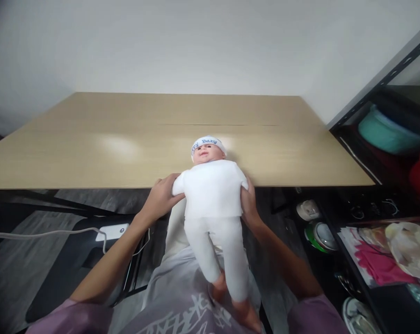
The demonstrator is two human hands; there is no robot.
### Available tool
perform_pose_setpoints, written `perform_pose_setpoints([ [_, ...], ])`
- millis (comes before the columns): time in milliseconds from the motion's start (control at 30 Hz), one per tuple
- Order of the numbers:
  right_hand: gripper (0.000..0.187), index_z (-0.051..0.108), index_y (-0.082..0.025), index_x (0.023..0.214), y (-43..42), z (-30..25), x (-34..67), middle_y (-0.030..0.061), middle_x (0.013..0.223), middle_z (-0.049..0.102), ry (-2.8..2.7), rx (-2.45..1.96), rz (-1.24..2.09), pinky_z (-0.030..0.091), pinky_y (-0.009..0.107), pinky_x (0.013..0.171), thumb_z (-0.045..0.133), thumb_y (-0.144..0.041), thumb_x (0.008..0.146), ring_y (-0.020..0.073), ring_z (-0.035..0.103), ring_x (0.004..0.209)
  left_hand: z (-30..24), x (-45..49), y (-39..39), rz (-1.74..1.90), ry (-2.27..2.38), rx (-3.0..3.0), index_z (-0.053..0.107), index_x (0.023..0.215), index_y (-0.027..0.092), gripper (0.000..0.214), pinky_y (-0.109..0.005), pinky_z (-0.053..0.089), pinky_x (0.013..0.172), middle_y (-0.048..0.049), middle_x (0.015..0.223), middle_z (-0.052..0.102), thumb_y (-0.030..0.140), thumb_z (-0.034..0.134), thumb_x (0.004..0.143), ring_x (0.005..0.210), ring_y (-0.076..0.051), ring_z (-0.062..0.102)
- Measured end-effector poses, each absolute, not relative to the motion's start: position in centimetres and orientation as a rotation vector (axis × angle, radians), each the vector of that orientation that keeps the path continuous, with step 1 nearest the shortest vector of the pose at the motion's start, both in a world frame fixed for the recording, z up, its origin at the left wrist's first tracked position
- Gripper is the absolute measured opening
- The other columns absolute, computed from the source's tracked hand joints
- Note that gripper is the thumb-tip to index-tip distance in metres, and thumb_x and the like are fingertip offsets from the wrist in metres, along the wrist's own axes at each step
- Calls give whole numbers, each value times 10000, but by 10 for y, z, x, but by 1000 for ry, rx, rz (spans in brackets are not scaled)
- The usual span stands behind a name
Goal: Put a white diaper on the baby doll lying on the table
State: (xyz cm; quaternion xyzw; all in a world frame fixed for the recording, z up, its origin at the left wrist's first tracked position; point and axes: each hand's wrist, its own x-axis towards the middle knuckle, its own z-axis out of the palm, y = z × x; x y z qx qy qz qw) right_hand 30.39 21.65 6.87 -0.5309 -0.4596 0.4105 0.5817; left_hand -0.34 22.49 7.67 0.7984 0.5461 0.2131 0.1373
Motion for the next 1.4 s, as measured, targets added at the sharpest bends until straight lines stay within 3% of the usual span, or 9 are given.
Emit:
perform_pose_setpoints([
  [167,391,725,-232,1249,230,70,349,86,1127,818,-1617,-1443,373,573,406,841,675,-378,889,303,732,973,74,-5,242,578,1601,2323,563,1446,195,567,-484,499,985,-157,1393,748,620,555,1070,1216,-388,727],
  [300,342,764,-210,1228,247,77,383,120,1060,816,-2135,-1450,-111,516,404,809,666,-435,990,326,727,932,75,-8,249,546,1612,2360,571,1454,209,559,-494,488,979,-151,1377,761,612,571,1067,1197,-397,737],
  [400,352,771,-197,1211,258,77,394,129,1061,815,-2287,-1407,-237,498,396,788,615,-467,1049,318,727,919,75,-6,255,502,1598,2390,572,1468,219,542,-492,484,964,-149,1363,770,589,578,1073,1214,-394,736],
  [600,427,727,-199,1304,268,67,401,138,1182,815,-2319,-1406,-160,518,413,806,609,-540,1077,335,750,983,69,-8,267,488,1587,2431,582,1471,212,570,-494,486,974,-156,1377,763,617,589,1070,1244,-390,722],
  [800,358,707,-221,1302,270,54,410,131,1159,809,-2228,-1509,-104,547,415,812,606,-480,1077,355,766,1024,60,-30,276,512,1624,2504,614,1449,215,667,-479,489,935,-156,1269,780,749,535,1056,1131,-380,727],
  [967,428,713,-212,1271,285,42,414,153,1093,806,-2220,-1584,-92,530,411,753,558,-568,1092,366,765,968,50,-54,287,508,1753,2550,647,1394,212,734,-512,488,943,-163,1204,783,827,470,1036,1088,-396,699],
  [1167,518,710,-225,1216,341,28,418,146,1064,810,-2209,-1589,63,490,380,687,569,-695,1050,354,761,913,42,-68,330,477,1772,2479,680,1239,194,805,-502,519,930,-163,1082,782,923,470,970,1034,-394,711],
  [1400,468,715,-230,1167,419,25,413,128,1056,820,-2229,-1534,124,528,383,741,603,-660,1019,328,761,910,37,-79,414,511,1699,2427,671,1175,210,828,-465,544,879,-163,1066,783,971,455,928,1008,-378,728],
])
